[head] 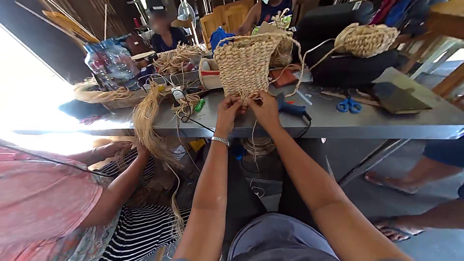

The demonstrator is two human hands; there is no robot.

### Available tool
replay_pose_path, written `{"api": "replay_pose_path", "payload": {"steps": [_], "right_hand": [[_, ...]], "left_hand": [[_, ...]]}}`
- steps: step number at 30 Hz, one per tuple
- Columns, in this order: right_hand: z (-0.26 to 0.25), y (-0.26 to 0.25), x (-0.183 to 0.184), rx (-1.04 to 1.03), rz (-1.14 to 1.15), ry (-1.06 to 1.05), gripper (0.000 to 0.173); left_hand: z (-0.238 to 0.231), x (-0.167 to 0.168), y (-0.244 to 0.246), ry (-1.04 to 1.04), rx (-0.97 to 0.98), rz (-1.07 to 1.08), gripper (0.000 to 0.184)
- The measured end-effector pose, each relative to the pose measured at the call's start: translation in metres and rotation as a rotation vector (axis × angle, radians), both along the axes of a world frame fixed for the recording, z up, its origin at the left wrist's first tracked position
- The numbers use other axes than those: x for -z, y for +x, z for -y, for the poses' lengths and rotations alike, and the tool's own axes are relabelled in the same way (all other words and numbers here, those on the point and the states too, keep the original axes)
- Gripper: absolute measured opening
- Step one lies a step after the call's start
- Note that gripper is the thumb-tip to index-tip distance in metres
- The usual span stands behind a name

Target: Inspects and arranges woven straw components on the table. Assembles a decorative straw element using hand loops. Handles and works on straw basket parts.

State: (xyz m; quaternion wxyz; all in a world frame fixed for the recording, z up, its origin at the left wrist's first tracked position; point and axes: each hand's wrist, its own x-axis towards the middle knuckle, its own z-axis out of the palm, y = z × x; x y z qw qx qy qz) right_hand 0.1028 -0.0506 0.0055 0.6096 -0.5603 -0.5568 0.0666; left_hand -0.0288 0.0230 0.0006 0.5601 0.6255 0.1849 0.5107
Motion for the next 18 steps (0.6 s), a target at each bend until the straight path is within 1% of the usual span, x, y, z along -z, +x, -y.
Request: {"api": "replay_pose_path", "payload": {"steps": [6,14,18], "right_hand": [[-0.0001,0.0003,0.0001,-0.032,-0.044,0.003,0.029],[0.0005,-0.003,0.0003,0.022,0.048,0.031,0.024],[-0.0006,-0.0045,0.0028,0.044,0.072,0.076,0.025]], "left_hand": [[-0.0014,0.0012,0.0004,0.04,0.005,-0.018,0.012],[-0.0009,0.0005,-0.0011,0.036,0.025,-0.012,0.006],[-0.0012,0.0007,-0.0017,0.033,0.043,-0.009,0.008]]}}
